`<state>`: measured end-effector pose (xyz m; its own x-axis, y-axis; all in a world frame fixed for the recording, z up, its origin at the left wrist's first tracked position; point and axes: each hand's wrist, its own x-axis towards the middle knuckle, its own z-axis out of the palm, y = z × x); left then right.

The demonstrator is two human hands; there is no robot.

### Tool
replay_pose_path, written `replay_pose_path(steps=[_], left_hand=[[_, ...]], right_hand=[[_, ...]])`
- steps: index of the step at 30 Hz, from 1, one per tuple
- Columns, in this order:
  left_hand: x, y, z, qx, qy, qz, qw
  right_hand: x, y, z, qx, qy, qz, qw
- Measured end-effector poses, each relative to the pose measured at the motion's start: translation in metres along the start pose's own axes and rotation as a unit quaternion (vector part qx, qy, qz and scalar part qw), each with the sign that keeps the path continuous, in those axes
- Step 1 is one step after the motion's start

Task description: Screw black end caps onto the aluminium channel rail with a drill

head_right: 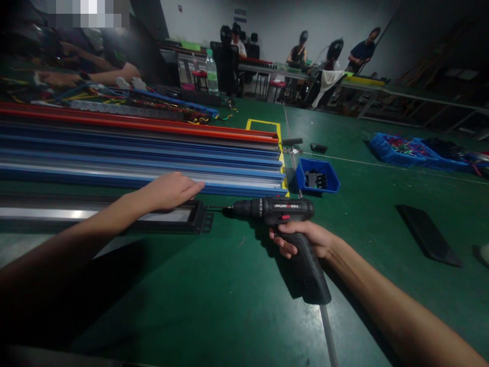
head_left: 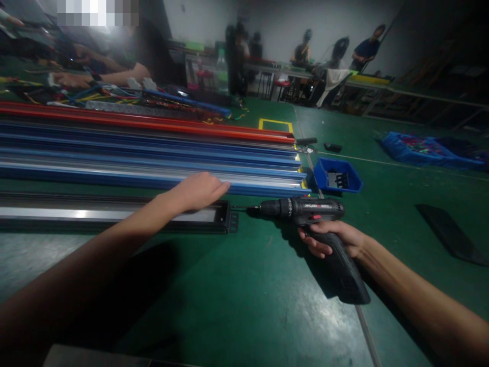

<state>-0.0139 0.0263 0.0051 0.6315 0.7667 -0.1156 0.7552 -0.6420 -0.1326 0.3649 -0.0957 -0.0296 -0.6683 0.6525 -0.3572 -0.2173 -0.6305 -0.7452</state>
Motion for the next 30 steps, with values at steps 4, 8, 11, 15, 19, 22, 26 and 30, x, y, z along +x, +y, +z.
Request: replay_pose_path(steps=[4, 8, 11, 15, 19, 22, 26, 30], left_hand=[[0.0000, 0.0002, -0.0005, -0.006, -0.003, -0.004, 1.000], [-0.0004, 0.0002, 0.0002, 0.000, -0.001, -0.003, 1.000], [-0.0009, 0.0009, 0.0003, 0.003, -0.004, -0.011, 1.000], [-0.0011, 0.0014, -0.0001, 0.001, -0.002, -0.008, 1.000], [-0.0003, 0.0008, 0.0007, 0.010, 0.001, -0.001, 1.000], [0.0000, 0.0005, 0.0016, 0.018, -0.002, 0.001, 1.000], [0.0001, 0.0008, 0.0025, 0.004, 0.000, -0.003, 1.000], [0.0004, 0.0009, 0.0028, -0.024, 0.005, -0.012, 1.000]], right_hand=[[-0.0003, -0.0003, 0.0004, 0.008, 0.001, 0.006, 1.000], [0.0002, -0.0006, 0.0006, 0.012, 0.000, 0.006, 1.000], [0.0006, -0.0006, 0.0006, 0.013, 0.003, 0.007, 1.000], [0.0004, 0.0000, 0.0006, 0.017, 0.006, 0.008, 1.000], [0.0004, 0.0002, 0.0014, 0.021, -0.002, 0.007, 1.000], [0.0007, -0.0004, 0.0029, 0.022, -0.009, 0.005, 1.000], [0.0004, -0.0019, 0.0036, 0.021, -0.008, 0.003, 1.000], [-0.0008, -0.0028, 0.0017, 0.025, -0.001, 0.012, 1.000]])
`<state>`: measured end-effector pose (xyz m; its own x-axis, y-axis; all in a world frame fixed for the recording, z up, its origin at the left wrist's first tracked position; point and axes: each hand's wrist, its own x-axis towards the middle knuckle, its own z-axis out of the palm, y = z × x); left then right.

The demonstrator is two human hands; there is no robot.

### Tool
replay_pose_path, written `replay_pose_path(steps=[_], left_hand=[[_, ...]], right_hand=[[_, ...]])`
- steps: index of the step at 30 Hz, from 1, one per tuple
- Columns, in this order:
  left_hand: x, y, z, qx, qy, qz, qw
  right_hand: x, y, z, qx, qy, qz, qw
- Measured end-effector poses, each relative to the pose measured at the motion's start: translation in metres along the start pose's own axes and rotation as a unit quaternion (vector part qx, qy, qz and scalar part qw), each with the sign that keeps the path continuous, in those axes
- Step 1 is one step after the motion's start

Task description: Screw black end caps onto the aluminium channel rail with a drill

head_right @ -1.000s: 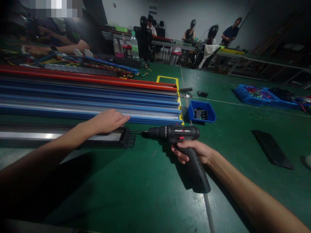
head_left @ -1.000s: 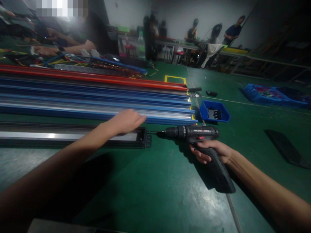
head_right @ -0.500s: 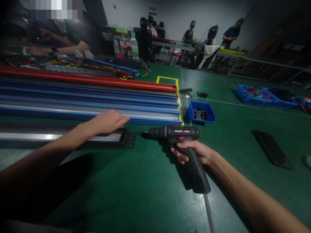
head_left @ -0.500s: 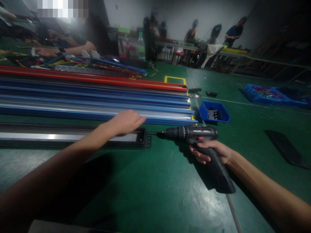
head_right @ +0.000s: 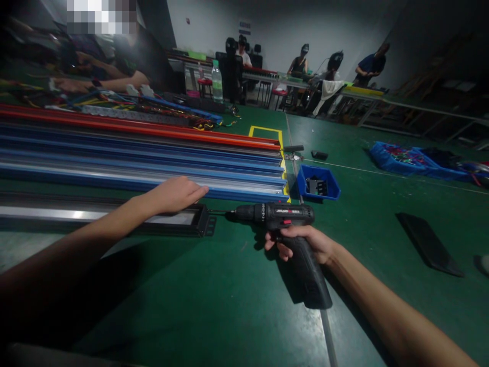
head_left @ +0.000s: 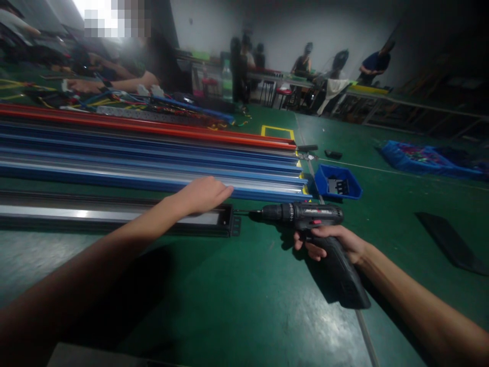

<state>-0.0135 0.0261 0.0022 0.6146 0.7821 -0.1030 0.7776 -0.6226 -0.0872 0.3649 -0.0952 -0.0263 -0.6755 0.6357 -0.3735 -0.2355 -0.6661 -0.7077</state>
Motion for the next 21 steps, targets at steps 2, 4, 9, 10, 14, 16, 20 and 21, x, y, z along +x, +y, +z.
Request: replay_pose_path(steps=[2, 4, 9, 10, 14, 16, 20, 21], left_hand=[[0.0003, -0.0001, 0.0000, -0.003, 0.003, 0.005, 1.000], [0.0007, 0.0001, -0.0003, -0.004, 0.006, 0.012, 1.000], [0.0017, 0.0010, -0.0012, 0.000, 0.009, 0.019, 1.000], [0.0017, 0.0012, -0.0014, 0.001, 0.008, 0.020, 1.000], [0.0011, 0.0017, -0.0023, -0.010, 0.009, 0.013, 1.000], [0.0007, 0.0016, -0.0023, -0.009, 0.011, 0.010, 1.000], [0.0005, 0.0005, -0.0014, 0.007, 0.010, 0.018, 1.000], [0.0006, 0.0003, -0.0012, 0.010, 0.010, 0.019, 1.000]], right_hand=[[-0.0002, -0.0001, -0.0007, 0.005, -0.002, -0.002, 1.000], [-0.0001, 0.0002, -0.0012, 0.009, -0.006, -0.006, 1.000], [-0.0003, 0.0019, -0.0029, 0.015, 0.016, -0.011, 1.000], [-0.0004, 0.0022, -0.0030, 0.016, 0.025, -0.015, 0.999], [0.0000, 0.0022, -0.0011, 0.013, 0.041, -0.034, 0.998], [0.0011, 0.0020, 0.0007, 0.012, 0.033, -0.043, 0.998], [0.0043, 0.0020, 0.0021, 0.016, 0.010, -0.046, 0.999], [0.0051, 0.0021, 0.0016, 0.017, 0.007, -0.045, 0.999]])
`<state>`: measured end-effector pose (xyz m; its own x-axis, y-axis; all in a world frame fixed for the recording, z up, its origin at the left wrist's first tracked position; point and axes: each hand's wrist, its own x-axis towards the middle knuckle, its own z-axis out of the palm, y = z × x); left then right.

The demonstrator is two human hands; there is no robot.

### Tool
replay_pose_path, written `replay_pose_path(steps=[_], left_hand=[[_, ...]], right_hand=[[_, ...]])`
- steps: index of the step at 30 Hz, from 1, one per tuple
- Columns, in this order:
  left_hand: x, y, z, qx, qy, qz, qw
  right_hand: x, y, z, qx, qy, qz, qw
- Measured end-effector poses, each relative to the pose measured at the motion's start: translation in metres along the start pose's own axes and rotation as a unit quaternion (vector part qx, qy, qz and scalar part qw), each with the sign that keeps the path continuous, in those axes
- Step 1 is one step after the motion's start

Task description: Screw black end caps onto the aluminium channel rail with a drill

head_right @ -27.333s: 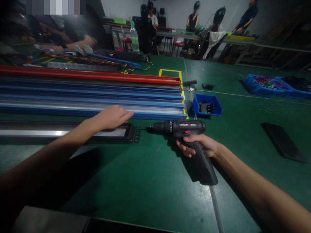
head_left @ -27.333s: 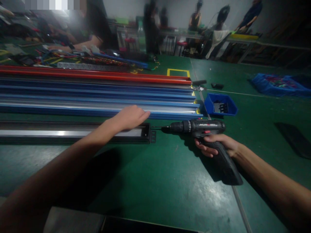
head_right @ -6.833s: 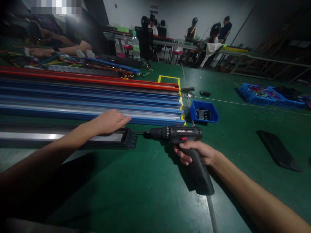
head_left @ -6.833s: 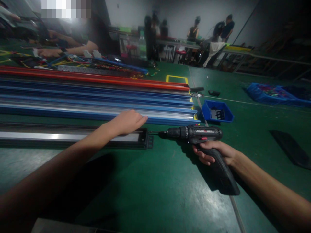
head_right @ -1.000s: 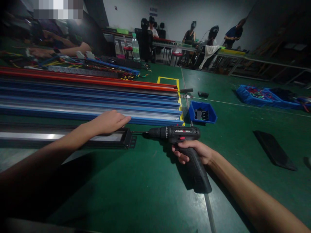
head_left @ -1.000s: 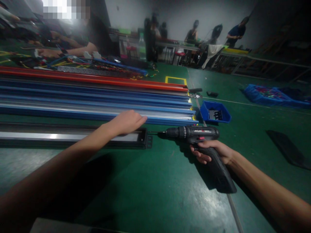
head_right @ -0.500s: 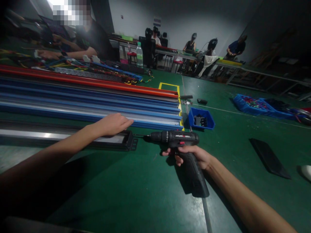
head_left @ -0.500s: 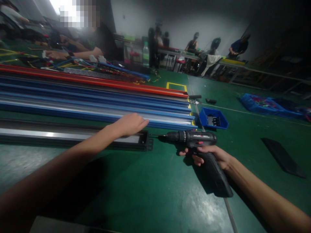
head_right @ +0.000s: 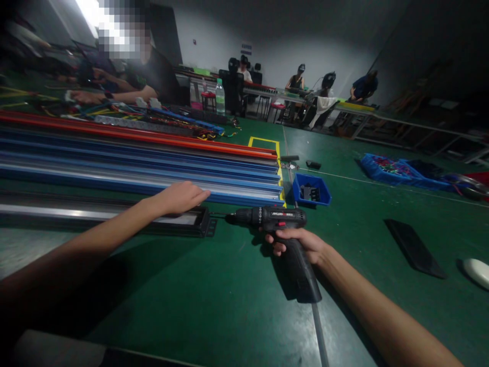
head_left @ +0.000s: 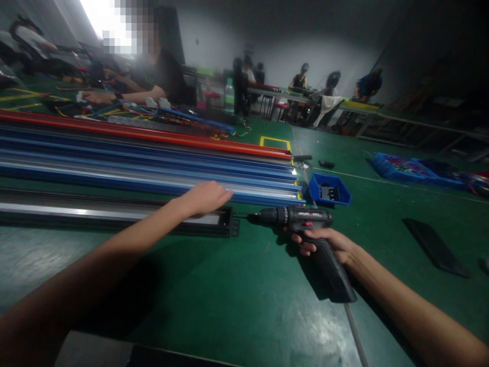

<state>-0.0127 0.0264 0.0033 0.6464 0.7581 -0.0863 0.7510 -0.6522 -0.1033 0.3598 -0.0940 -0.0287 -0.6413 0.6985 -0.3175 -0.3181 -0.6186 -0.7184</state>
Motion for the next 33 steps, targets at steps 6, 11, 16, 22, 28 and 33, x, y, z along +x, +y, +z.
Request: replay_pose_path(steps=[6, 11, 16, 22, 28, 33], left_hand=[[0.000, 0.001, -0.002, 0.013, 0.005, -0.001, 1.000], [-0.001, 0.003, -0.005, 0.014, 0.009, 0.000, 1.000], [0.001, 0.001, 0.000, 0.007, 0.010, 0.006, 1.000], [0.003, -0.004, 0.006, 0.003, 0.012, 0.009, 1.000], [0.003, -0.005, 0.008, 0.000, 0.015, 0.013, 1.000], [0.002, -0.004, 0.006, -0.004, 0.015, 0.013, 1.000]], right_hand=[[0.004, 0.001, -0.007, 0.000, -0.011, 0.003, 1.000], [0.004, 0.001, -0.009, 0.005, -0.016, 0.008, 1.000], [0.005, 0.003, -0.011, 0.003, -0.022, 0.009, 1.000], [0.004, 0.002, -0.010, 0.002, -0.010, 0.012, 1.000], [0.004, 0.003, -0.011, -0.002, -0.016, 0.007, 1.000], [0.004, 0.003, -0.012, -0.010, -0.023, 0.005, 1.000]])
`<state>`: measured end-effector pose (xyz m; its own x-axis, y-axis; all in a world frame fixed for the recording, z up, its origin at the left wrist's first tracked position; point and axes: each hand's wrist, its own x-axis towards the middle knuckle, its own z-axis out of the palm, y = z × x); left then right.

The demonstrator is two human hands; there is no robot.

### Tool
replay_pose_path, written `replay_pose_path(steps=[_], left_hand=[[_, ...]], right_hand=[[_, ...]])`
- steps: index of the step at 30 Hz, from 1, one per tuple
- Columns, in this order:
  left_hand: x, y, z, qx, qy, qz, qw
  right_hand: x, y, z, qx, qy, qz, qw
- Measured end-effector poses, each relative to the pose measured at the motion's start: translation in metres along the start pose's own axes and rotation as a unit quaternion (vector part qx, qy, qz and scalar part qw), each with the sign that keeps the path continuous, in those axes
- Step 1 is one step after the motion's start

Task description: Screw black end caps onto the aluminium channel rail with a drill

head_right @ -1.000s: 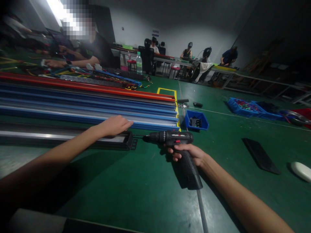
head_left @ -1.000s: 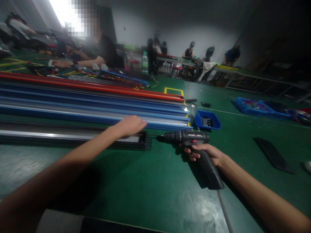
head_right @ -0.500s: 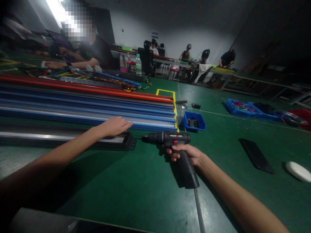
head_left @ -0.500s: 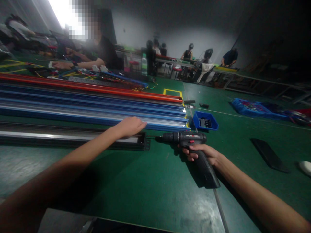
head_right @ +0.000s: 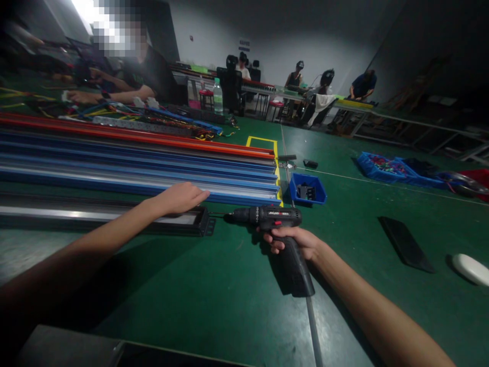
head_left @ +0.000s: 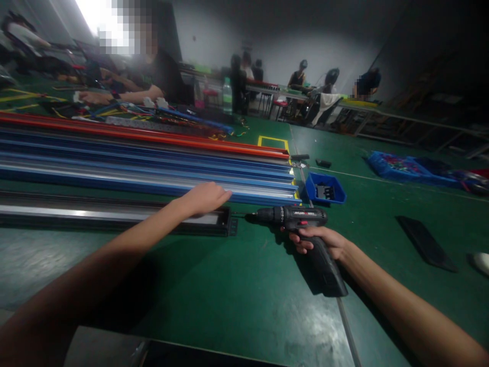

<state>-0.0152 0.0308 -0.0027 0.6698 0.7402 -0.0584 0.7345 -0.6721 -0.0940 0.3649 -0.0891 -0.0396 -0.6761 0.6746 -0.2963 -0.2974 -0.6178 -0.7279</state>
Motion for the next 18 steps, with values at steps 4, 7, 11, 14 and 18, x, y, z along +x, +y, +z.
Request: replay_pose_path(steps=[4, 7, 11, 14, 18], left_hand=[[0.0003, 0.0011, -0.0002, -0.003, 0.001, 0.000, 1.000], [0.0007, 0.0018, -0.0003, -0.007, 0.003, -0.003, 1.000], [0.0003, 0.0039, -0.0027, -0.014, 0.002, -0.006, 1.000], [-0.0003, 0.0051, -0.0046, -0.019, -0.001, -0.003, 1.000], [-0.0008, 0.0050, -0.0048, -0.023, -0.002, 0.003, 1.000]], right_hand=[[-0.0005, -0.0010, 0.0011, -0.002, -0.004, -0.002, 1.000], [-0.0006, -0.0017, 0.0030, 0.000, -0.003, 0.004, 1.000], [-0.0014, -0.0022, 0.0044, 0.002, 0.002, 0.007, 1.000], [-0.0022, -0.0022, 0.0035, -0.003, 0.004, 0.006, 1.000], [-0.0026, -0.0022, 0.0026, 0.000, 0.008, 0.011, 1.000]])
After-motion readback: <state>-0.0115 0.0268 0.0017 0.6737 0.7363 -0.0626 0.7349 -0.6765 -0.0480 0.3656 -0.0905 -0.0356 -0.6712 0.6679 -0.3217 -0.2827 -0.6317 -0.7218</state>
